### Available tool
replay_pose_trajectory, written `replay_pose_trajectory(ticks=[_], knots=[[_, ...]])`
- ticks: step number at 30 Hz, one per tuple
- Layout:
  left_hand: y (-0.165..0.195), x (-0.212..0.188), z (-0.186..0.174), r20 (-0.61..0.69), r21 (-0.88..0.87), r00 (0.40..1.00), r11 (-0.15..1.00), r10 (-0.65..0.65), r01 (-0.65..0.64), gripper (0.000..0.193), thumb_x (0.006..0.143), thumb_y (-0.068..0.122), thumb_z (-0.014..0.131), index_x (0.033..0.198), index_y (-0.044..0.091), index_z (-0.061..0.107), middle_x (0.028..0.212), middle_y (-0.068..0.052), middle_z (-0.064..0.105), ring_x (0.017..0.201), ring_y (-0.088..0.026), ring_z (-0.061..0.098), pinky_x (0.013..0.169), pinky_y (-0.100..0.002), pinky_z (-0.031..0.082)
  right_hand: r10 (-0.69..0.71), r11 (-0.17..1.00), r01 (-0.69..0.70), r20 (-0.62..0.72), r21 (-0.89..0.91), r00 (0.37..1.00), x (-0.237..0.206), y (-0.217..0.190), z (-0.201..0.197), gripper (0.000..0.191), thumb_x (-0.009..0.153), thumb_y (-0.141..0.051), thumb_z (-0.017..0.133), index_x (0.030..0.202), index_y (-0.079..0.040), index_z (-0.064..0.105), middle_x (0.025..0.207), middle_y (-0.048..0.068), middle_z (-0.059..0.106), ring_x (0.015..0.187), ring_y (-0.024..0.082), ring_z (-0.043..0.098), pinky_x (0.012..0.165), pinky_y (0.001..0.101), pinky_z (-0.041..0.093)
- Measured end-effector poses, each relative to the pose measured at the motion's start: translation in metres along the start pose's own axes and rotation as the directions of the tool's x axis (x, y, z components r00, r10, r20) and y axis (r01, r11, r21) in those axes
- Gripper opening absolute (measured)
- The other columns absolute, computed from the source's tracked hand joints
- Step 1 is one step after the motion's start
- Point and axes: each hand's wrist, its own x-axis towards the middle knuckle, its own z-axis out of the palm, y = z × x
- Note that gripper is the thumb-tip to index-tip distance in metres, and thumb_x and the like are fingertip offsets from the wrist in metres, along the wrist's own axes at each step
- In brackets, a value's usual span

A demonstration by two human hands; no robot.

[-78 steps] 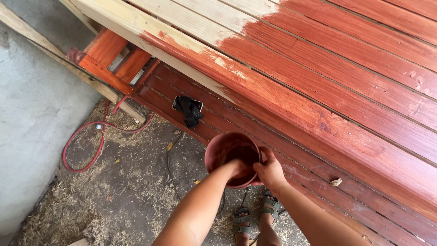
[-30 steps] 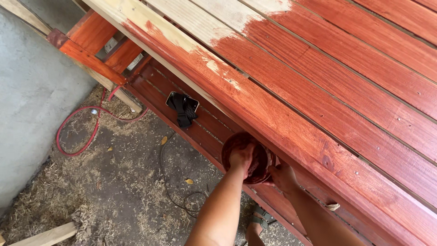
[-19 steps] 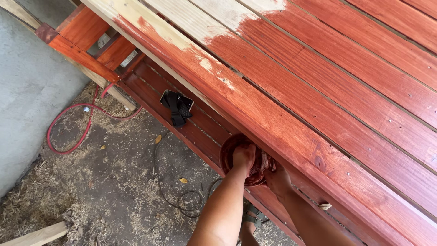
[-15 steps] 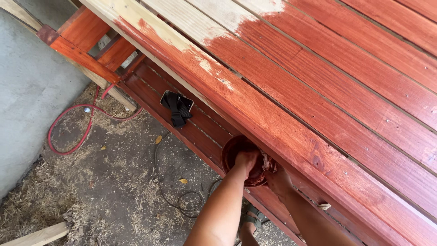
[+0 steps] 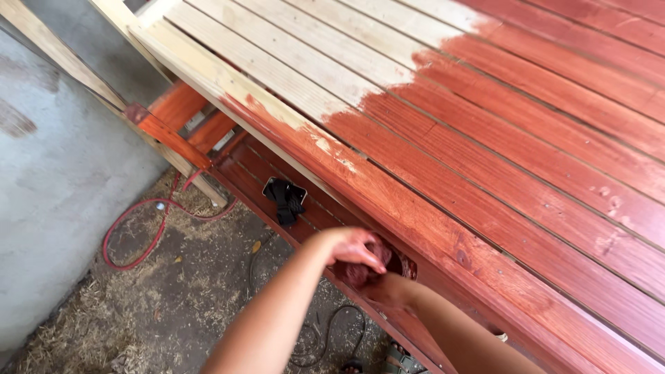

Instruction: The person applies reddish-brown stain to a wooden slatted bench using a cloth. They repeatedly dip the cloth into a container of stain and wipe it across the slats and frame, gradually covering more of the surface.

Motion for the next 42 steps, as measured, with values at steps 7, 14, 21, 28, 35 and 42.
replay_pose_trajectory(ticks=[7, 14, 21, 28, 35, 42], knots=[[0.087, -0.134, 0.059, -0.104, 0.736, 0.778, 0.574, 0.619, -0.358, 0.106, 0.063, 0.008, 0.087, 0.150, 0.011, 0.027, 0.134, -0.025, 0.065, 0.111, -0.032, 0.071, 0.101, -0.046, 0.056, -0.157, 0.342, 0.394, -0.361, 0.853, 0.919, -0.065, -0.125, -0.052, 0.057, 0.091, 0.004, 0.060, 0.144, -0.010, 0.044, 0.132, 0.014, 0.064, 0.119, 0.034, 0.067, 0.103, 0.0472, 0.057], [0.156, -0.153, 0.071, -0.094, 0.480, 0.515, 0.492, 0.852, -0.726, 0.081, 0.069, 0.002, 0.082, 0.144, 0.005, 0.050, 0.128, -0.017, 0.067, 0.106, -0.026, 0.072, 0.094, -0.041, 0.063, -0.229, -0.011, 0.665, -0.649, 0.747, 0.725, -0.106, -0.196, -0.133, 0.061, 0.090, -0.004, 0.055, 0.147, -0.015, 0.038, 0.133, 0.013, 0.060, 0.112, 0.033, 0.068, 0.092, 0.0477, 0.060], [0.233, -0.136, -0.005, -0.042, 0.443, 0.525, 0.486, 0.850, -0.753, 0.061, 0.085, 0.010, 0.075, 0.142, 0.000, 0.056, 0.127, -0.016, 0.070, 0.110, -0.024, 0.071, 0.097, -0.037, 0.061, 0.092, 0.187, 0.795, -0.816, 0.578, 0.571, -0.030, -0.195, -0.206, 0.033, 0.097, -0.009, 0.070, 0.125, -0.010, 0.052, 0.106, 0.009, 0.066, 0.099, 0.026, 0.066, 0.080, 0.0379, 0.056], [0.352, -0.143, -0.113, 0.056, 0.775, 0.075, 0.004, 0.996, -0.631, 0.079, 0.094, 0.024, 0.055, 0.167, 0.020, 0.026, 0.162, -0.018, 0.044, 0.139, -0.027, 0.055, 0.113, -0.045, 0.050, 0.167, 0.431, 0.817, -0.924, 0.383, 0.344, 0.051, -0.186, -0.284, 0.037, 0.097, -0.010, 0.065, 0.134, -0.011, 0.060, 0.120, 0.009, 0.072, 0.108, 0.024, 0.067, 0.093, 0.0415, 0.054], [0.344, -0.132, -0.091, -0.232, 0.912, 0.645, -0.069, 0.728, 0.405, 0.110, 0.077, 0.084, 0.059, 0.162, 0.032, 0.012, 0.171, -0.013, -0.021, 0.157, -0.038, -0.009, 0.123, -0.062, 0.006, 0.164, 0.886, -0.411, -0.974, 0.214, -0.154, 0.035, -0.134, -0.289, 0.064, 0.091, -0.039, 0.062, 0.152, -0.023, 0.046, 0.165, 0.012, 0.036, 0.151, 0.042, 0.021, 0.113, 0.0735, 0.007], [0.310, -0.081, -0.016, 0.135, 0.966, 0.672, -0.249, 0.728, 0.076, 0.078, 0.093, 0.068, 0.052, 0.160, 0.037, 0.026, 0.168, -0.022, -0.005, 0.151, -0.051, -0.016, 0.121, -0.069, -0.008, 0.347, 0.912, -0.162, -0.919, 0.378, -0.188, 0.029, -0.096, -0.280, 0.057, 0.104, -0.051, 0.036, 0.152, -0.023, 0.047, 0.166, 0.004, 0.035, 0.157, 0.029, 0.015, 0.119, 0.0658, -0.005]])
